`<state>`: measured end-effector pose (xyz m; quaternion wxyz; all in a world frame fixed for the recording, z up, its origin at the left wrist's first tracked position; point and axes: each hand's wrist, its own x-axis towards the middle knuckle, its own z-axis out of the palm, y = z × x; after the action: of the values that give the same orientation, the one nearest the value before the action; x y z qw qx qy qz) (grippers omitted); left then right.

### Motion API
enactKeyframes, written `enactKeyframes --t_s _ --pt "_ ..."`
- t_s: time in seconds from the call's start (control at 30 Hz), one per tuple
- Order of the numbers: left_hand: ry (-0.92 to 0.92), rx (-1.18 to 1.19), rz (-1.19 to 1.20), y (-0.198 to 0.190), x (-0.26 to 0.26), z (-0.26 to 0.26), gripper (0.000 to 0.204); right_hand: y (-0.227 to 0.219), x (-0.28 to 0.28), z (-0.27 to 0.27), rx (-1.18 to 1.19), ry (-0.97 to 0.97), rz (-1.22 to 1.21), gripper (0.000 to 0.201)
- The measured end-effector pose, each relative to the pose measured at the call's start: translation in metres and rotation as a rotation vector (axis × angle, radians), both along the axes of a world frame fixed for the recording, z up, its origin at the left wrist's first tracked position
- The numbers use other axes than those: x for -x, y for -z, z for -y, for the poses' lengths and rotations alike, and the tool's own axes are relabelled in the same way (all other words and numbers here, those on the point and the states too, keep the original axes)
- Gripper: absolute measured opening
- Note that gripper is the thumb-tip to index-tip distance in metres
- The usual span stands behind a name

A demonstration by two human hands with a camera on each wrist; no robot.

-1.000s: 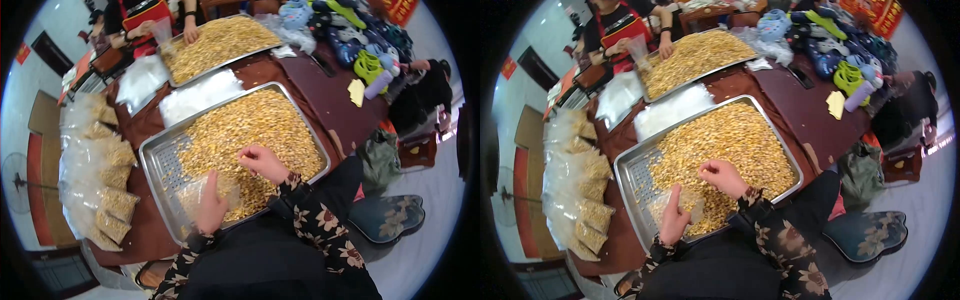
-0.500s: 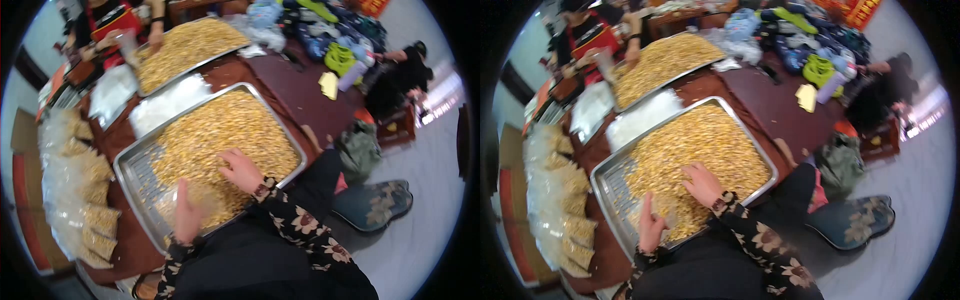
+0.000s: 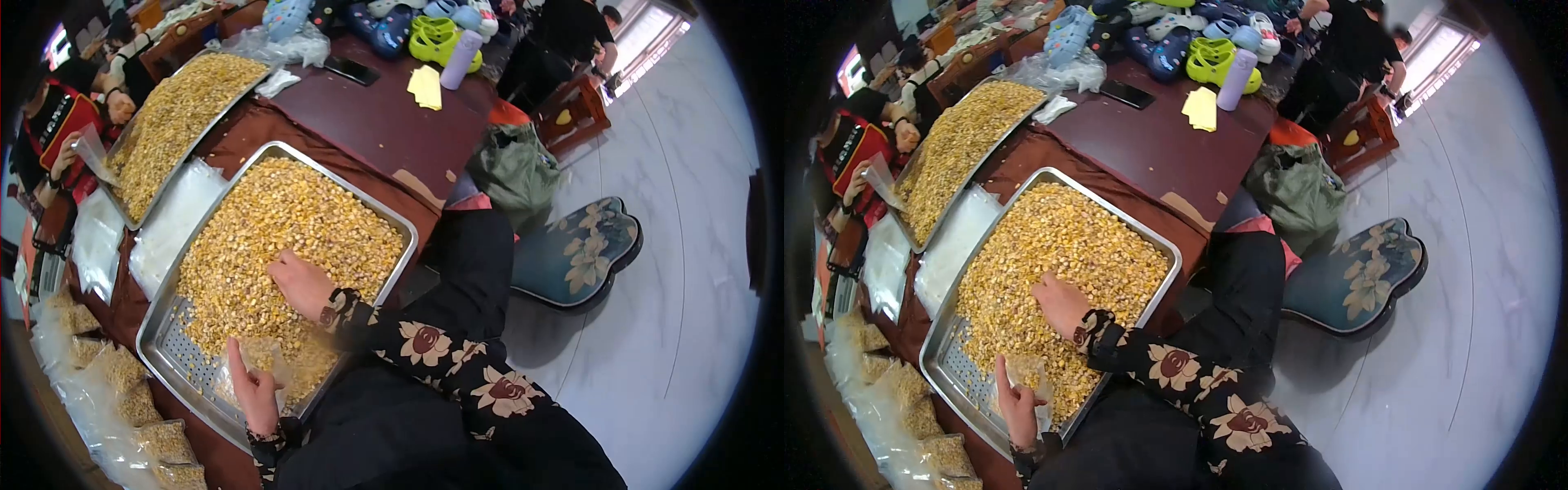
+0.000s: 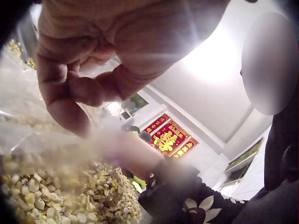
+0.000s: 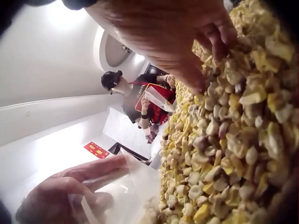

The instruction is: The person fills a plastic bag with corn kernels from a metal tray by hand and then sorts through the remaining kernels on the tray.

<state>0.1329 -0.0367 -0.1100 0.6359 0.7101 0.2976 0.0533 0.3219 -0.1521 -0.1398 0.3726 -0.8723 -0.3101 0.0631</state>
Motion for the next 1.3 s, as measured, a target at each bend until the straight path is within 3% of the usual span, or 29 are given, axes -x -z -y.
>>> enactKeyframes --t_s 0.13,0.2,0.3,0.4,0.47,0.6,0.73,0.8,0.87,0.97,1.07,1.13,1.2,1.23,1.3 --pt "0.010 -0.015 -0.021 -0.002 -0.002 0.001 0.076 0.007 -0.004 0.003 -0.302 0.083 -0.098 0.014" --pt "0.022 -0.017 -0.029 -0.003 -0.003 0.001 0.076 0.003 -0.002 0.001 -0.333 0.099 -0.104 0.014" --pt "0.033 -0.030 -0.020 -0.003 -0.002 0.000 0.075 -0.015 0.016 -0.010 -0.398 -0.074 -0.408 0.014" --pt "0.042 -0.023 -0.021 -0.009 -0.003 0.000 0.075 -0.010 0.050 -0.032 -0.431 -0.213 -0.450 0.014" --pt "0.043 -0.005 -0.035 -0.012 -0.005 0.002 0.074 -0.007 0.068 -0.042 -0.392 -0.403 -0.459 0.015" --pt "-0.025 0.009 -0.023 -0.014 -0.004 0.001 0.074 -0.024 0.072 -0.031 -0.204 -0.459 -0.385 0.015" --pt "-0.005 -0.043 -0.016 -0.006 0.000 -0.004 0.073 -0.025 0.053 -0.017 -0.207 -0.350 -0.395 0.016" --pt "0.010 -0.030 -0.026 -0.008 0.000 -0.005 0.073 -0.033 0.036 0.006 -0.048 -0.138 -0.237 0.028" --pt "0.021 -0.015 -0.036 -0.008 -0.001 -0.006 0.073 -0.044 0.024 0.035 0.065 -0.005 -0.121 0.046" --pt "0.014 -0.007 -0.055 -0.004 -0.002 -0.005 0.072 -0.045 0.018 0.061 0.183 0.129 -0.064 0.056" --pt "-0.011 -0.040 -0.024 -0.003 -0.008 -0.002 0.072 -0.033 0.022 0.061 0.184 0.121 -0.070 0.062" --pt "-0.011 -0.043 -0.030 -0.004 -0.009 -0.002 0.071 -0.023 0.022 0.052 0.136 0.120 -0.020 0.058" --pt "-0.016 -0.036 -0.034 -0.005 -0.008 -0.003 0.071 -0.018 0.021 0.044 0.063 0.052 0.008 0.040" --pt "-0.016 -0.027 -0.037 -0.005 -0.008 -0.004 0.071 -0.018 0.020 0.040 0.013 0.056 -0.038 0.020" --pt "-0.024 -0.033 -0.027 -0.007 -0.008 -0.002 0.072 -0.010 0.015 0.037 -0.057 0.042 -0.038 0.014"
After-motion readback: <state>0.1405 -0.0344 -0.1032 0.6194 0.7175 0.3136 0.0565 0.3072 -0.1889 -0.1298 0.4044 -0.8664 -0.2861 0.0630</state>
